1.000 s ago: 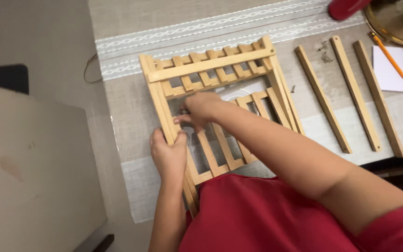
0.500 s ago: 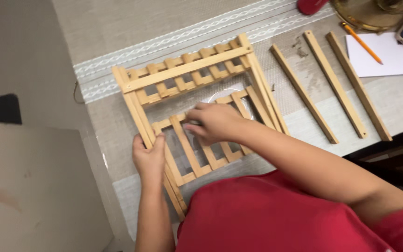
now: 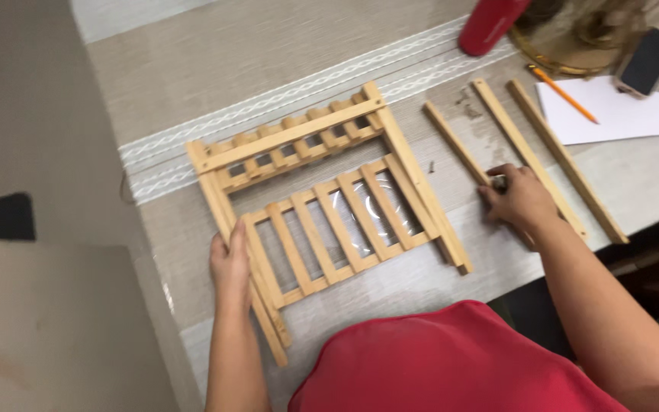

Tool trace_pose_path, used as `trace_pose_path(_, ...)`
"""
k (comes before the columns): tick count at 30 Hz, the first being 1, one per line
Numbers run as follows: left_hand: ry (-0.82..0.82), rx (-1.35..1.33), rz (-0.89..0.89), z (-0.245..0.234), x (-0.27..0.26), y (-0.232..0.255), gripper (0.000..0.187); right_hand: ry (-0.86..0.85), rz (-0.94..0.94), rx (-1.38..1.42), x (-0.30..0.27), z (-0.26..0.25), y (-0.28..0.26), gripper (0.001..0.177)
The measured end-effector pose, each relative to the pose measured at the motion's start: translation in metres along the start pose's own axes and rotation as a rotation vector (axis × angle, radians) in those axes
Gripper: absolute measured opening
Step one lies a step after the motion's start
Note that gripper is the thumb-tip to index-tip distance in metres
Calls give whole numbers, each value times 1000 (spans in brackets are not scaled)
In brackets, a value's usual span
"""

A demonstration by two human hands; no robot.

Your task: The person assembles a small wooden rack by aligning slats and securing them with screws using a screwdriver. The person repeatedly positions pieces, drives screws, and adjusts the frame to complete the assembly.

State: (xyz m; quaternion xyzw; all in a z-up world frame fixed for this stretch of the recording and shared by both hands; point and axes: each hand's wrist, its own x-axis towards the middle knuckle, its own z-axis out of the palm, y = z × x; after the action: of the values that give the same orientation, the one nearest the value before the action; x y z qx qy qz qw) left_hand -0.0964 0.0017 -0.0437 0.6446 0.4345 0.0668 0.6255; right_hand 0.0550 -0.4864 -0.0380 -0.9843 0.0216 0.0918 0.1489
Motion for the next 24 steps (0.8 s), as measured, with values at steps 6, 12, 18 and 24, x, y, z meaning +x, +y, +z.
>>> trace_pose_path(6,-98,-159,-78,-13,17,-19,63,-32,107,118,1,-18,-20,43)
trace_pose_path(12,-166,-267,-60,-15,18,-27,65,-285,-111,115,-28,-55,-118,44)
trace_pose_path(18,-122,-207,-134,-24,-1,-26,59,-325,-591,-263,-53,-26,-187,38)
trace_pose_path(24,1,-57,39,-21,-25,-32,44,-323,-709,-349,-57,3,-220,32)
